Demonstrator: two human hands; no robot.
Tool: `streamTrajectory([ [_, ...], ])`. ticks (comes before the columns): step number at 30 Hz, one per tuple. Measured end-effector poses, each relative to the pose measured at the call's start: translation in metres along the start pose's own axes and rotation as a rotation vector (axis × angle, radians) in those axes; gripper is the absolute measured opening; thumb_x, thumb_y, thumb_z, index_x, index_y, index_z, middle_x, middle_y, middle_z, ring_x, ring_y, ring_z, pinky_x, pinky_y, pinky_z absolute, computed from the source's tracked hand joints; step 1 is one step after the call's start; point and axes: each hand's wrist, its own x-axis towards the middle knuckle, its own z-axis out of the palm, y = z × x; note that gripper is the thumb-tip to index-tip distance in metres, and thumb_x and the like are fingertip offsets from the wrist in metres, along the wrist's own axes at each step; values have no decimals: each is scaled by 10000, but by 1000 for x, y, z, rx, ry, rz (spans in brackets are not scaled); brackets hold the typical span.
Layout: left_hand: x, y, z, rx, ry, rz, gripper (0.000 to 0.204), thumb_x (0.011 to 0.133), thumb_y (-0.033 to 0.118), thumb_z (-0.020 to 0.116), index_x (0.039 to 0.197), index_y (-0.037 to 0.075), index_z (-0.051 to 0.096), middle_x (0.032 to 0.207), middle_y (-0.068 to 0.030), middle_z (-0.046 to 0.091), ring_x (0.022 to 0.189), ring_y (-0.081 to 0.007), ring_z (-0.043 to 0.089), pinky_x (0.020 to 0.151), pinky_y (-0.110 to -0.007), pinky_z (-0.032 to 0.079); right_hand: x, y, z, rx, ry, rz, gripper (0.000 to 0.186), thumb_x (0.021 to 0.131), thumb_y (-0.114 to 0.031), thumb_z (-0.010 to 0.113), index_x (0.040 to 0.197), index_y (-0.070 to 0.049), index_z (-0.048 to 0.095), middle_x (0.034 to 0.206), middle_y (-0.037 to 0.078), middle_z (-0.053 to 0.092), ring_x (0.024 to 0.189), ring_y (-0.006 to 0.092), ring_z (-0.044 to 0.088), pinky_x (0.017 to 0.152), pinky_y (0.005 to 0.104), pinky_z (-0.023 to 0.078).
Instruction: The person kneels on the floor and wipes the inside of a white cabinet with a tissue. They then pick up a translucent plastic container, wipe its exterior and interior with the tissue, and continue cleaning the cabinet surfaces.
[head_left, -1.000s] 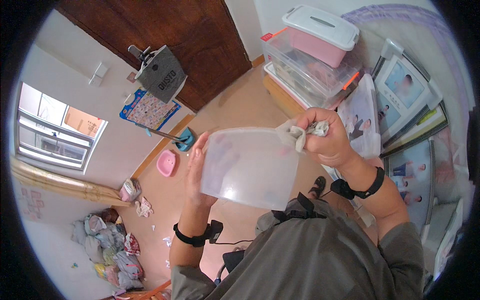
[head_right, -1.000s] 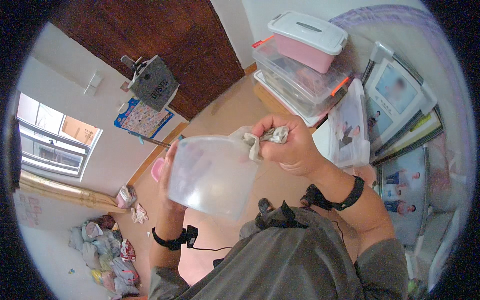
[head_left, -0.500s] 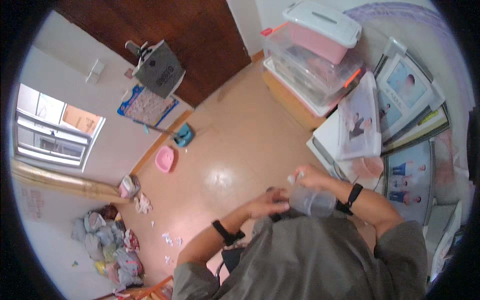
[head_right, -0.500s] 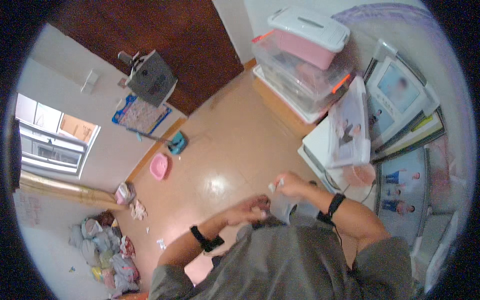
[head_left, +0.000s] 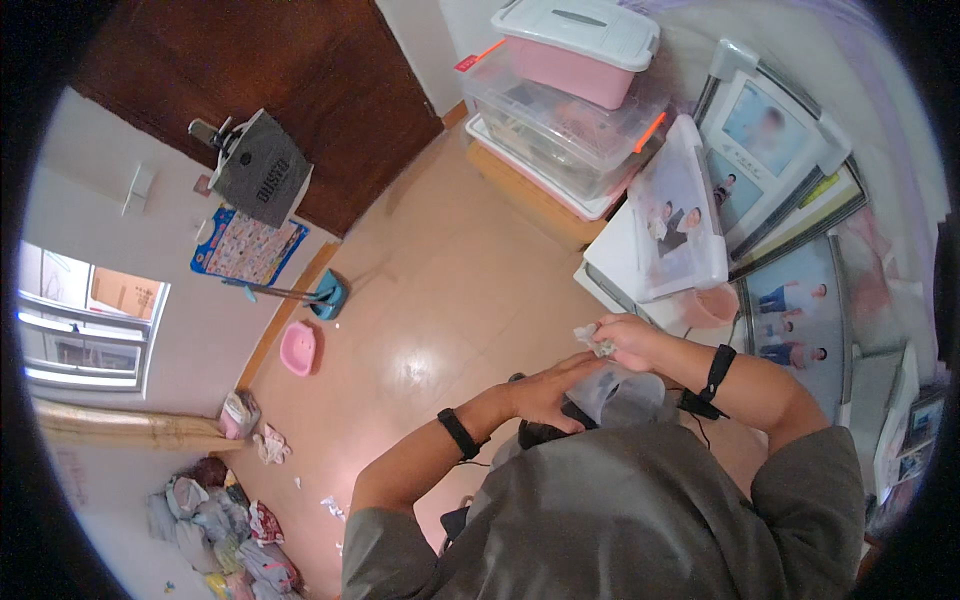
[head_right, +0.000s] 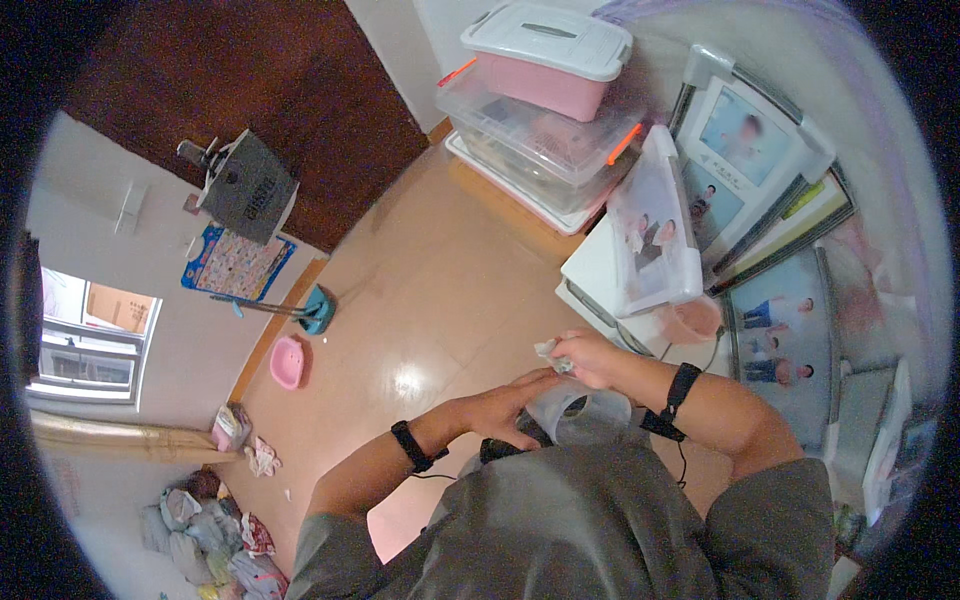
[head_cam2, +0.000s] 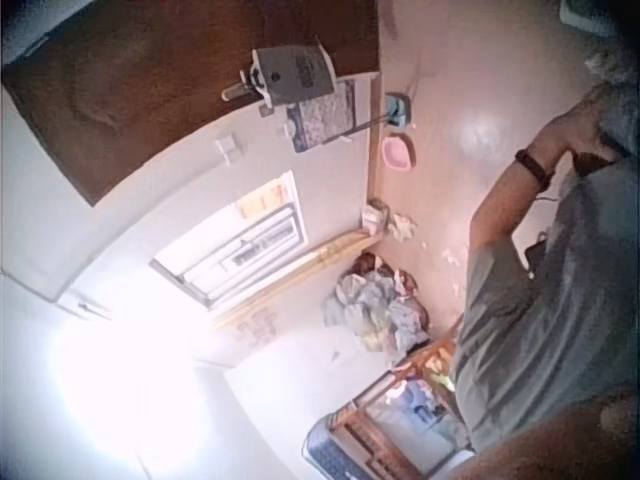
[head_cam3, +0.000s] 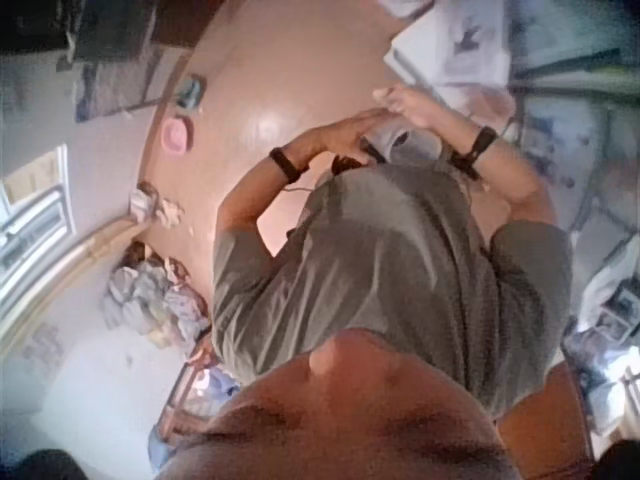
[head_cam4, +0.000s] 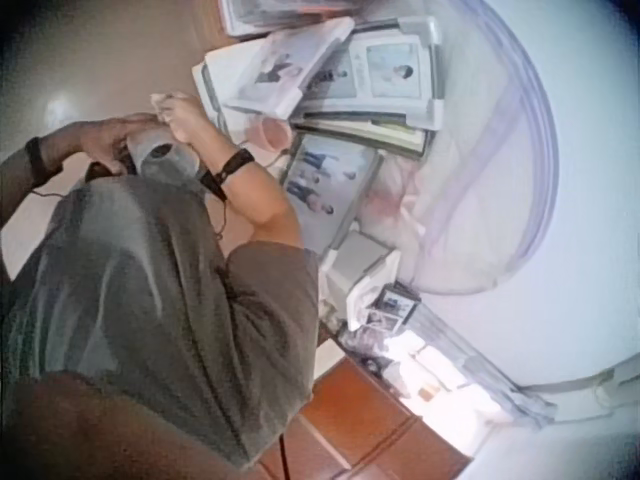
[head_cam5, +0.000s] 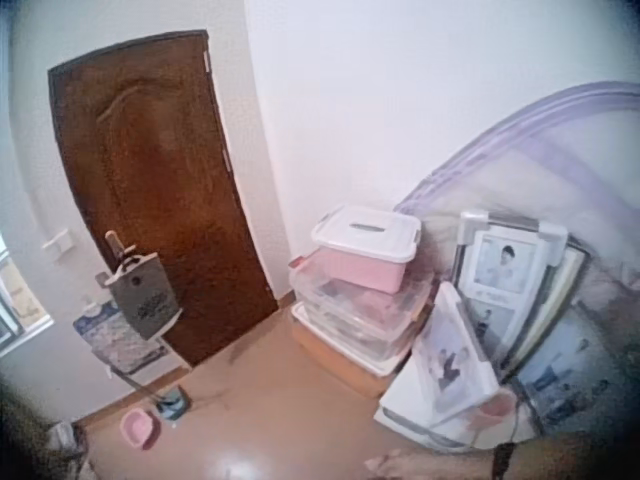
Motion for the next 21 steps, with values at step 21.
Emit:
streamTrajectory([
  [21,-18,67,-98,-1025,662,-244,805,823,549,731,1391,44,469,1351,-120,563,1251,-271,546,1046,-432,453,-146,-119,-50,90,-114,-778,303,932,1,566,1228,-41,515,1125,90,624,1017,208,649,910,394,533],
])
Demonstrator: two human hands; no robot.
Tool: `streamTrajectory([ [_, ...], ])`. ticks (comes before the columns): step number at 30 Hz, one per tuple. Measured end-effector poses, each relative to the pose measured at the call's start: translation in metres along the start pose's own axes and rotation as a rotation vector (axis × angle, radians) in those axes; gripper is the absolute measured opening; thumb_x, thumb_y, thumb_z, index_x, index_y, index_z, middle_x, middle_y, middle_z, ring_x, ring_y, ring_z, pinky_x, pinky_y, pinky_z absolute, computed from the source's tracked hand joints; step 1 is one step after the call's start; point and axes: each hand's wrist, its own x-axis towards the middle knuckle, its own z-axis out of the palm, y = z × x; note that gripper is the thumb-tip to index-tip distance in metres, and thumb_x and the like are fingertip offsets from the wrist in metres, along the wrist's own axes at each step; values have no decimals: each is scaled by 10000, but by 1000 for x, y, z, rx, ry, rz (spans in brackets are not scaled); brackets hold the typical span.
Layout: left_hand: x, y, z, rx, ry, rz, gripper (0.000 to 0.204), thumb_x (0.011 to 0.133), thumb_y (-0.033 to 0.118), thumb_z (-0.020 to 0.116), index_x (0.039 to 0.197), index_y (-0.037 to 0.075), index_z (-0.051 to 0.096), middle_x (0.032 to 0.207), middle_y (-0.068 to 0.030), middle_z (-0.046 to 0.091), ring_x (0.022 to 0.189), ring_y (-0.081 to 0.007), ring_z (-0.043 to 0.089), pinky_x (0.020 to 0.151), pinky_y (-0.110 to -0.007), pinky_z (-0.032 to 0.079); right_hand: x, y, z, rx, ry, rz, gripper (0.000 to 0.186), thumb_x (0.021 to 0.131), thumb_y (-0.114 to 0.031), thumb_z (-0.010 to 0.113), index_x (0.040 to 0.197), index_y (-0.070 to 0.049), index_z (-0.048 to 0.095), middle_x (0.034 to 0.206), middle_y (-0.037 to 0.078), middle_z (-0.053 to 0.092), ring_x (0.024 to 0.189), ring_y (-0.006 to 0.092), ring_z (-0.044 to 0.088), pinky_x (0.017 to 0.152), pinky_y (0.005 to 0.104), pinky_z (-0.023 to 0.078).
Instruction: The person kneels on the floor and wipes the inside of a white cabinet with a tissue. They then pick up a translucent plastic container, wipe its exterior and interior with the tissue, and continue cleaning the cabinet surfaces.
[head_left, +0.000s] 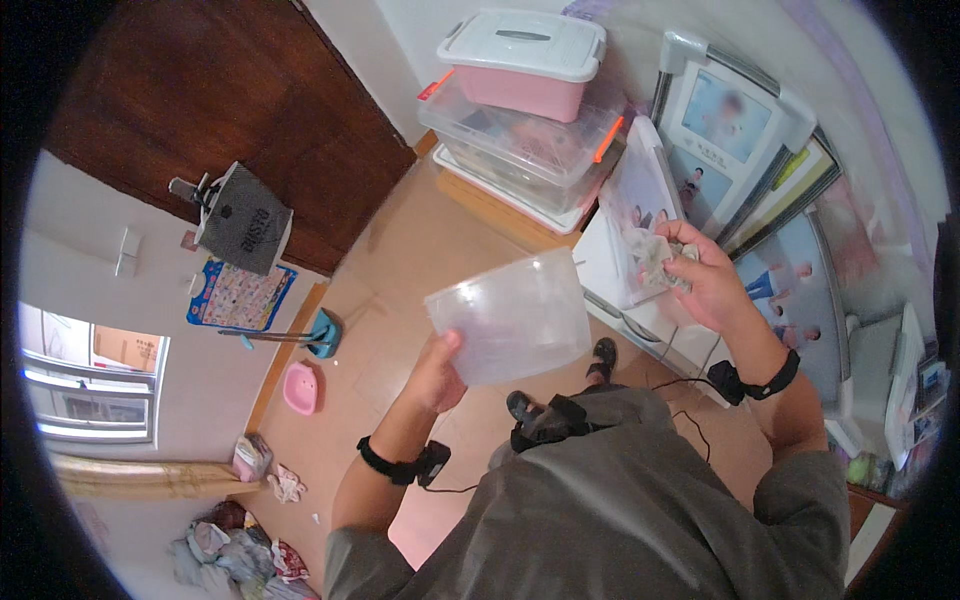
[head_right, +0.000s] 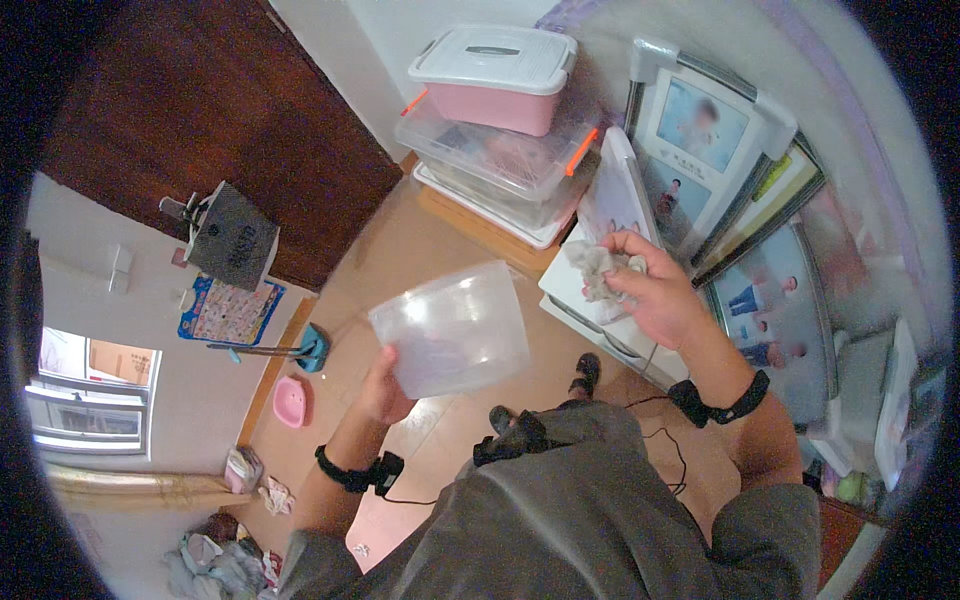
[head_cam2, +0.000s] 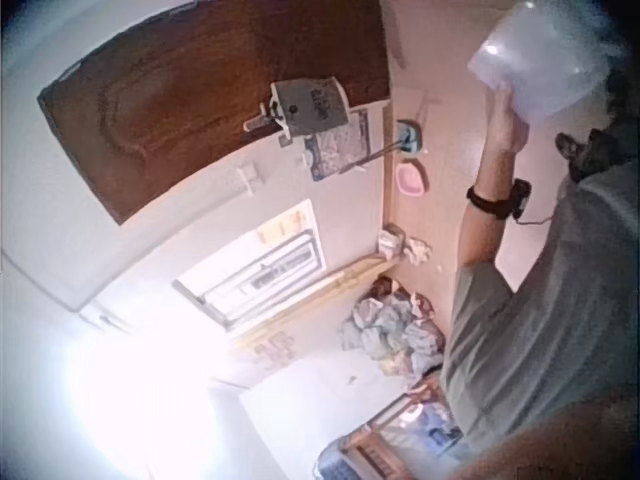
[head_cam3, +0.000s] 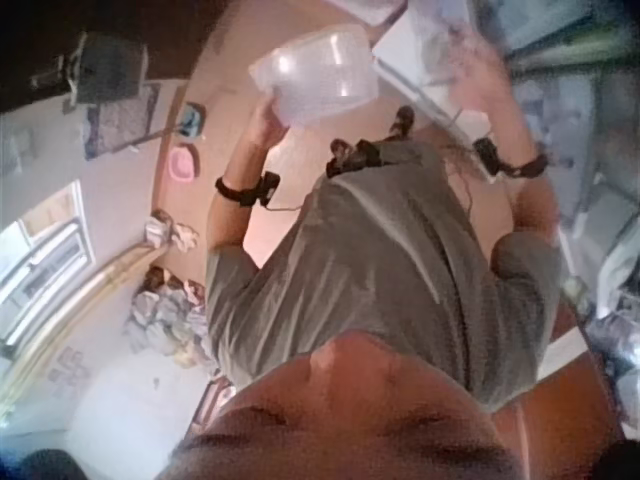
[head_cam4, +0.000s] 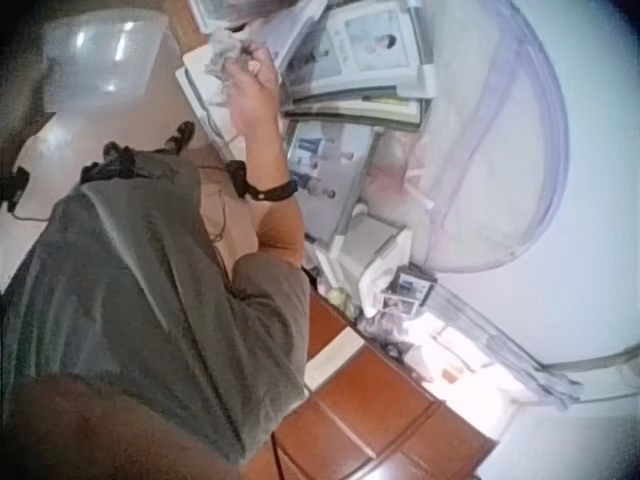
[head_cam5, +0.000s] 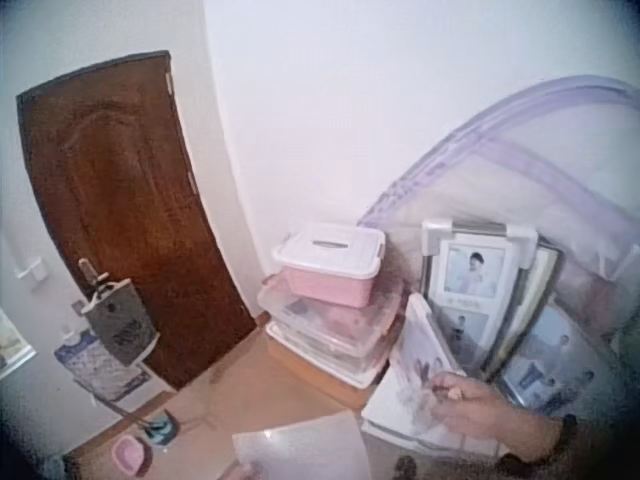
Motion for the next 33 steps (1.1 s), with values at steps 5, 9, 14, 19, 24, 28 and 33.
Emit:
streamTrajectory([
  [5,-34,28,28,-126,45,44,897,837,671,646,1472,89,394,1417,-114,514,1308,-286,504,1072,-476,446,10,-24,61,-191,-219,-207,405,904,3,603,1290,-29,482,1143,64,614,1048,173,630,933,343,501],
  [9,-52,37,27,-127,34,42,977,804,747,610,1499,107,358,1428,-137,505,1298,-321,520,1054,-521,468,22,-40,97,-138,-232,-309,519,882,-116,691,1324,12,452,1198,97,577,1094,213,628,967,348,499],
  [14,-61,39,18,-140,-42,59,1066,727,771,664,1471,53,404,1395,-160,538,1250,-328,567,1034,-503,493,26,-59,131,-313,-377,-404,313,928,-87,667,1203,-36,526,1150,44,614,1042,116,600,881,280,489],
  [19,-73,46,20,-31,-18,115,1073,740,792,632,1474,47,393,1391,-184,538,1223,-354,586,1000,-539,516,28,-62,157,-504,-506,-589,167,931,-105,688,1031,-22,584,1166,86,638,1035,150,600,891,321,483],
  [24,-81,51,22,59,36,125,1076,756,805,608,1478,41,378,1392,-191,535,1210,-353,596,1001,-539,518,26,-74,169,-772,-527,-708,120,869,-59,721,927,-25,621,1004,123,684,1007,266,674,859,365,509],
  [28,-84,61,29,127,56,145,1054,764,794,614,1461,34,394,1376,-185,543,1197,-338,604,1003,-522,517,25,-79,175,-884,-527,-750,114,829,-15,715,897,-28,624,903,119,683,929,288,697,787,367,529],
  [33,-87,68,30,42,51,177,859,795,638,701,1353,17,494,1238,-179,630,1145,-309,624,990,-458,500,27,-82,182,-994,-560,-842,111,814,10,692,880,-31,613,855,115,661,870,298,692,727,380,530],
])
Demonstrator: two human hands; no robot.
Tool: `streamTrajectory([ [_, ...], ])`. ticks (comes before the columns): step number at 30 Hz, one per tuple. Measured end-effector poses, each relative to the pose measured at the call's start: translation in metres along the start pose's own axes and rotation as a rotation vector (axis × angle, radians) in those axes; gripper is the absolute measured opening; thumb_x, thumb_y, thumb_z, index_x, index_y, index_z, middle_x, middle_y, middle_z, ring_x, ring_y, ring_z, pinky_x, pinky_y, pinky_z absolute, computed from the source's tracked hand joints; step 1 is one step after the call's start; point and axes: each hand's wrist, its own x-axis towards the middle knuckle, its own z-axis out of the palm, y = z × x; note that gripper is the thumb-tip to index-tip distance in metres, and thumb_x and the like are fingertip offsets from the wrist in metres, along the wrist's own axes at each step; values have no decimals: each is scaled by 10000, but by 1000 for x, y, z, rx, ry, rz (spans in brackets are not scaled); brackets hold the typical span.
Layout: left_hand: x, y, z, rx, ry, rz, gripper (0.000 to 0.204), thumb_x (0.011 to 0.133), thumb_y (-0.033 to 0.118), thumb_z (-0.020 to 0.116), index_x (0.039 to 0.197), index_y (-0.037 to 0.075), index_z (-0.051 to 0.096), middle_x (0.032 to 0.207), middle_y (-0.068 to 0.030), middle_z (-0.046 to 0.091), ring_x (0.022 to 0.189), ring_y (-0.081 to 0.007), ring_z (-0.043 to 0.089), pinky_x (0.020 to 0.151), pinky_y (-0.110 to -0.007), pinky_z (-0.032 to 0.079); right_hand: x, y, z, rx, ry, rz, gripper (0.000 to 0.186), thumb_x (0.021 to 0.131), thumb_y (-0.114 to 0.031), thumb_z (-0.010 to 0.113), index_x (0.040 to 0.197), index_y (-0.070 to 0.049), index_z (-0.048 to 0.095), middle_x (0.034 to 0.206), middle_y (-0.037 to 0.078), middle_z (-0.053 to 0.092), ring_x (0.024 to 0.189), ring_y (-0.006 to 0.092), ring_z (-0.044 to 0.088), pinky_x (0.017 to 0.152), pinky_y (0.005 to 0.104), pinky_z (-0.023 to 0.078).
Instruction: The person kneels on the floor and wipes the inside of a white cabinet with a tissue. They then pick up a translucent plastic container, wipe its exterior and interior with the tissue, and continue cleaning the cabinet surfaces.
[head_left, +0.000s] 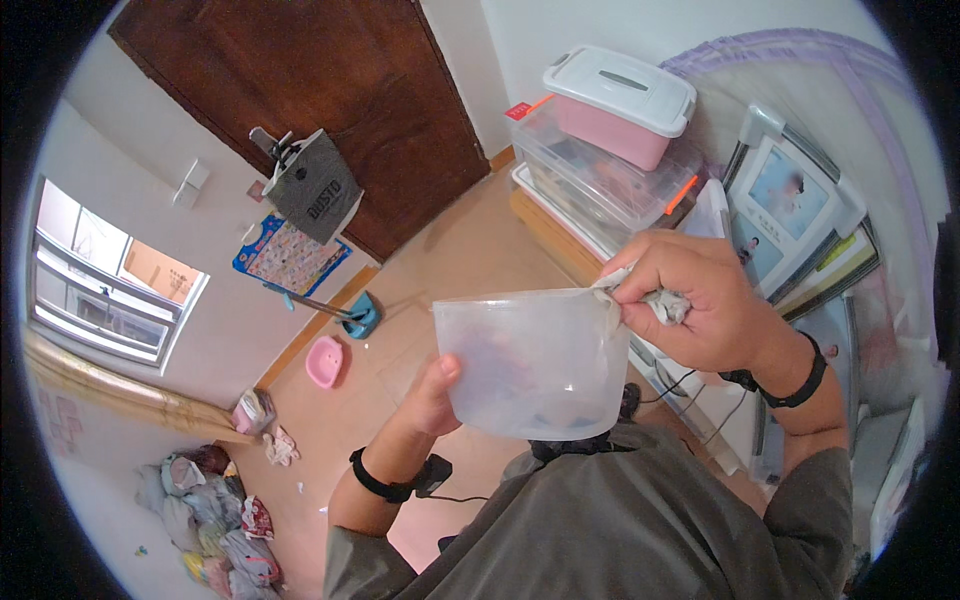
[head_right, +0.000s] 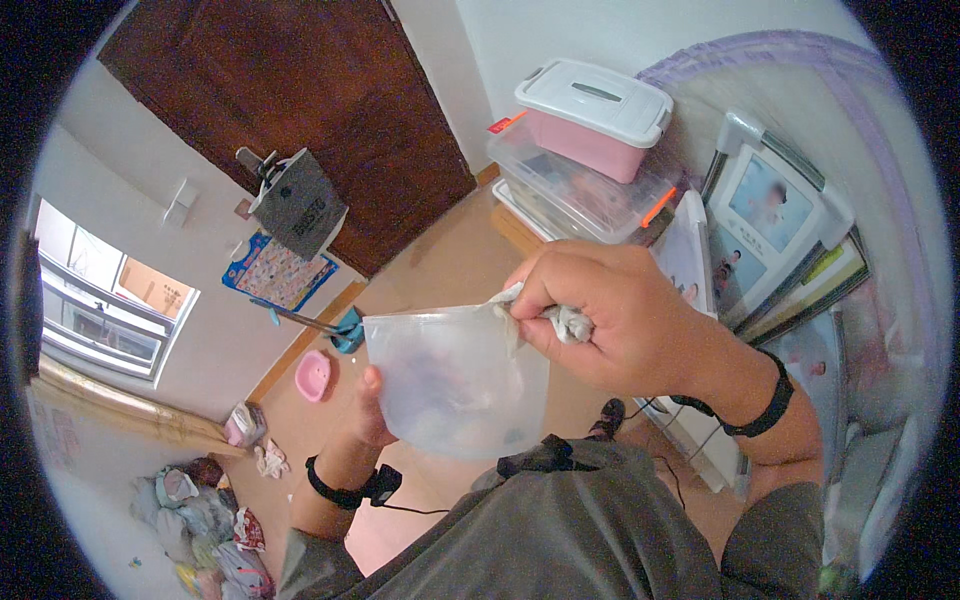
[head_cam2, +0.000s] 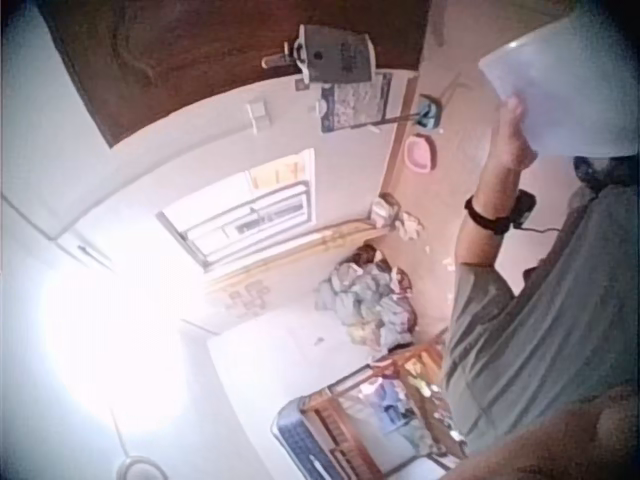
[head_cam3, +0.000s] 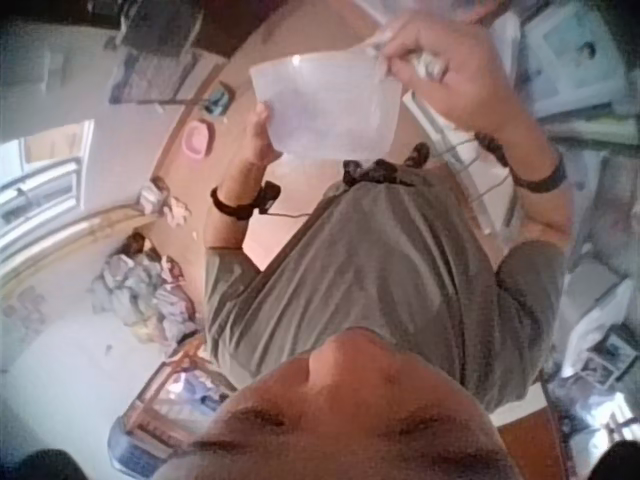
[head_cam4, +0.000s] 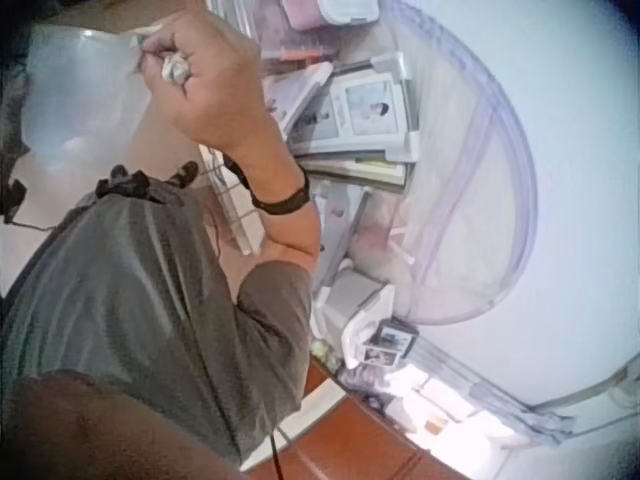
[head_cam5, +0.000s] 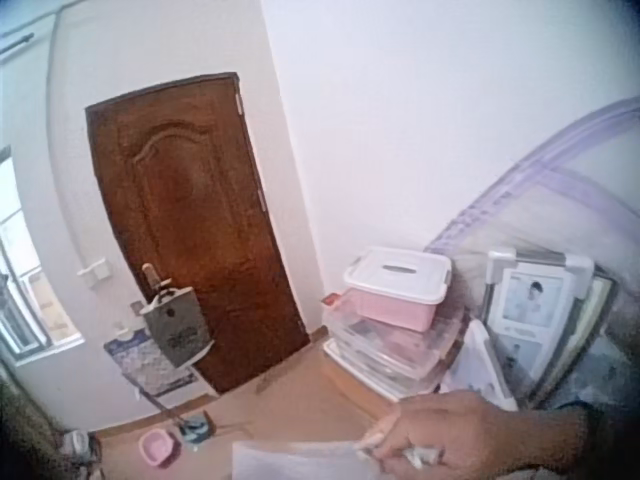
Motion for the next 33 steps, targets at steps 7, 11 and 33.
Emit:
streamTrajectory([
  [7,0,17,21,257,27,79,833,786,574,751,1326,-9,500,1189,-143,638,1105,-257,625,947,-414,509,21,-7,4,-84,-255,-130,103,823,-75,675,858,-44,584,833,117,631,792,317,644,684,413,498],
  [11,-1,16,24,275,61,116,820,801,582,736,1313,-18,516,1185,-121,634,1111,-229,613,931,-394,508,27,-8,16,-122,-289,-145,121,831,-119,672,836,-65,564,774,102,592,732,316,611,649,417,477],
  [33,41,-29,-29,-252,32,-165,788,928,588,550,1483,64,357,1386,-180,520,1252,-341,557,997,-476,514,25,5,13,479,-34,212,184,891,-116,721,1021,-27,625,929,18,653,841,67,578,755,270,492],
])
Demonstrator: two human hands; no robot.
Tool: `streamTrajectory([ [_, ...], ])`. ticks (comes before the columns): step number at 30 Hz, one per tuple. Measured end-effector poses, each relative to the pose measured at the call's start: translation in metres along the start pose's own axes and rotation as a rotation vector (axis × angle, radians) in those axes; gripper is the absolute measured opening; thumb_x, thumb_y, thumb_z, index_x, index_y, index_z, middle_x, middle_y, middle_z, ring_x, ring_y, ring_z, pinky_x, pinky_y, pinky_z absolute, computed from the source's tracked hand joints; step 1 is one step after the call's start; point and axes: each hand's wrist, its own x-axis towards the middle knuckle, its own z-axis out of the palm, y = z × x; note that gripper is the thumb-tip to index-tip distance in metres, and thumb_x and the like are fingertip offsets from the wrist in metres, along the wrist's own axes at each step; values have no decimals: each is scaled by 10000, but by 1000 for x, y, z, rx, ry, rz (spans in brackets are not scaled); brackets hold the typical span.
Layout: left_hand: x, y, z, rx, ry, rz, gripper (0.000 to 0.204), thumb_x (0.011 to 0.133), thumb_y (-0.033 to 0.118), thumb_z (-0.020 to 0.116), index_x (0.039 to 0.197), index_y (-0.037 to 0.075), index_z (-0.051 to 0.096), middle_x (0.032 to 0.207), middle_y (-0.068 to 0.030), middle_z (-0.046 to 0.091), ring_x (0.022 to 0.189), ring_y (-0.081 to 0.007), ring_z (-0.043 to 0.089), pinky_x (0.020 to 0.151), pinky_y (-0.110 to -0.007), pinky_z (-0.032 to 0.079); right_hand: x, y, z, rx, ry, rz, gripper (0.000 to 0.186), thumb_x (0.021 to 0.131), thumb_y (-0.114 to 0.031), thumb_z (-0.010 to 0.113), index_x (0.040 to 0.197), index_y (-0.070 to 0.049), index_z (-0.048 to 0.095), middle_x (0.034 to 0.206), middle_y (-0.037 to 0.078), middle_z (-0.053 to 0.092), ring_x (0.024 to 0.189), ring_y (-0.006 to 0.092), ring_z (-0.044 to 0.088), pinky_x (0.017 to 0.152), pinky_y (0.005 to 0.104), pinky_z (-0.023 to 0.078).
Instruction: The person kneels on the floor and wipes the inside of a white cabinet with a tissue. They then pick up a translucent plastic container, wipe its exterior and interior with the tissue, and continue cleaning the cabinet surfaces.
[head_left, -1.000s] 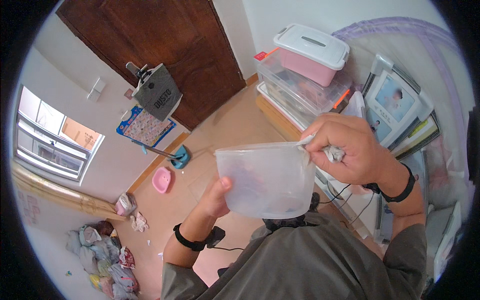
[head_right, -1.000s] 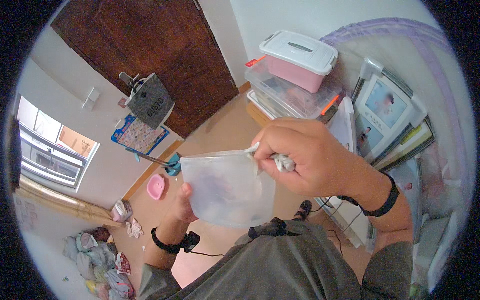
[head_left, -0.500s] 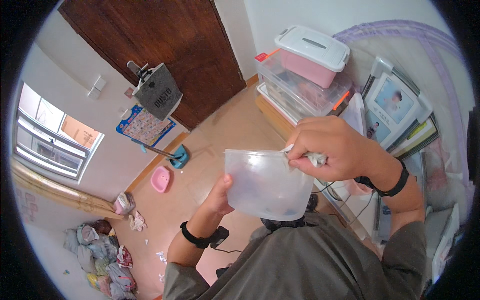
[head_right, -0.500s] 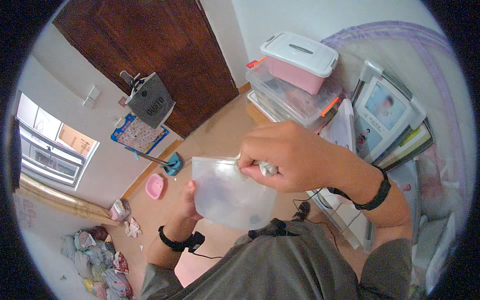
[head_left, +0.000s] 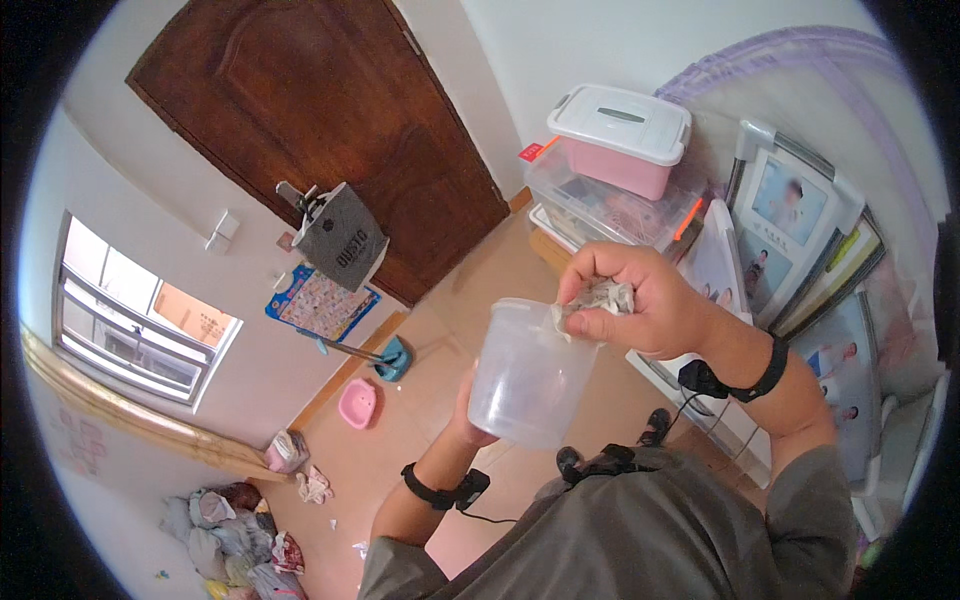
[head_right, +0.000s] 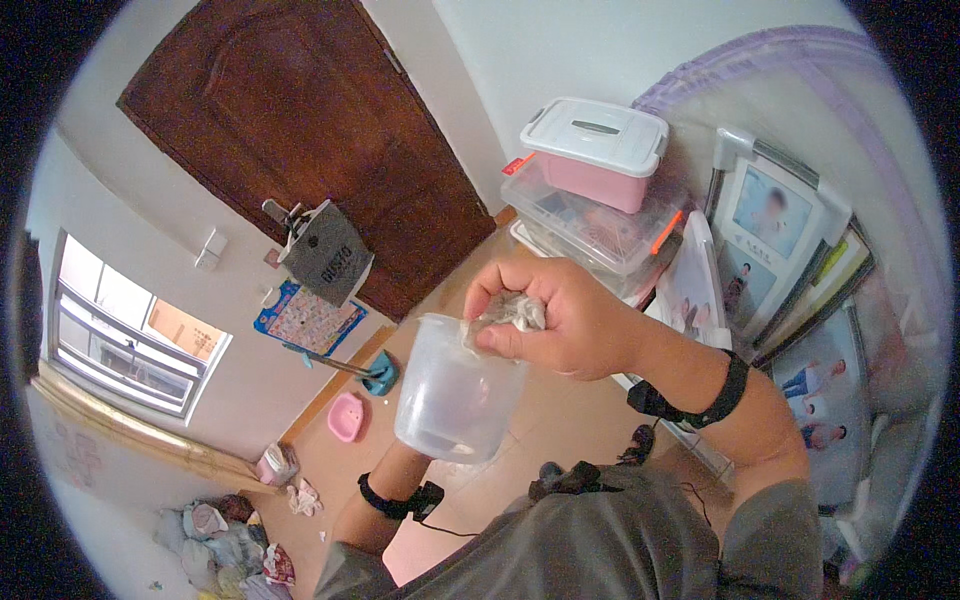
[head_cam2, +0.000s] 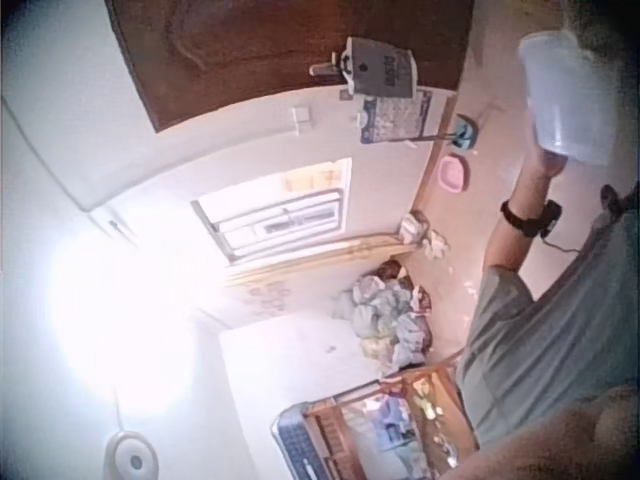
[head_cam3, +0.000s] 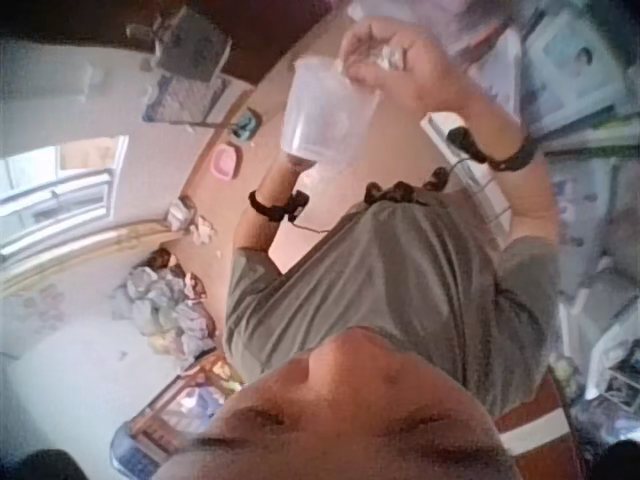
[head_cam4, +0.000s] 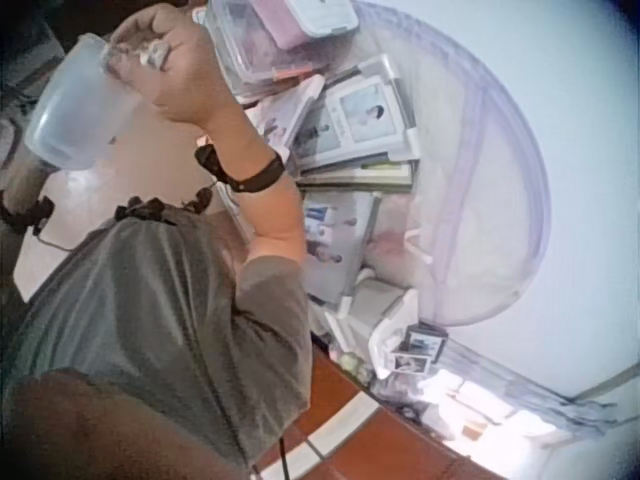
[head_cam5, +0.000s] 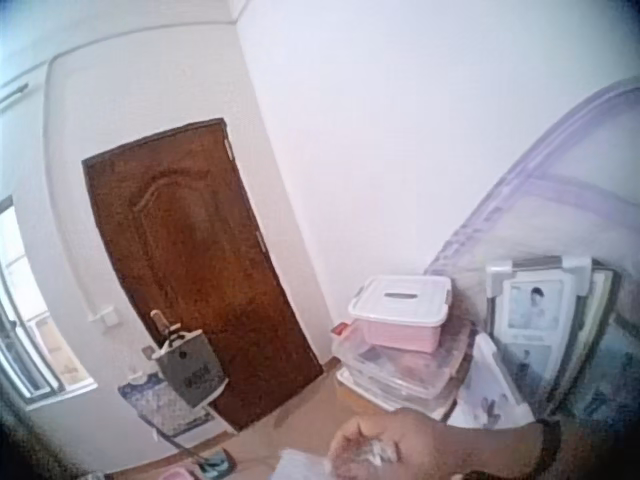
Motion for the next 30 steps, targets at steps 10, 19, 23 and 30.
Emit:
streamTrajectory([
  [10,-22,31,69,628,-213,544,1285,667,347,925,1594,120,65,1573,-177,315,1397,-339,423,1100,-492,420,7,14,-4,317,-91,237,190,887,-119,716,1025,-29,623,945,0,610,876,69,574,781,254,463],
  [19,-5,21,45,344,-33,266,919,890,455,697,1576,116,187,1539,-168,372,1332,-348,490,1103,-547,418,6,26,-4,656,135,227,272,947,-173,683,1163,-27,604,1034,45,666,931,112,644,827,285,534],
  [23,-14,21,59,254,-301,325,1011,829,614,690,1573,125,212,1546,-147,366,1379,-373,420,1125,-570,378,5,33,-17,891,236,153,245,959,-140,654,1171,-36,589,1051,57,675,959,139,665,839,304,545],
  [30,-25,19,72,190,-214,348,1109,764,657,736,1577,126,200,1577,-150,310,1445,-376,316,1152,-598,322,8,14,-21,705,317,1,232,956,-121,657,1162,-33,599,1045,38,675,953,106,650,852,278,529],
])
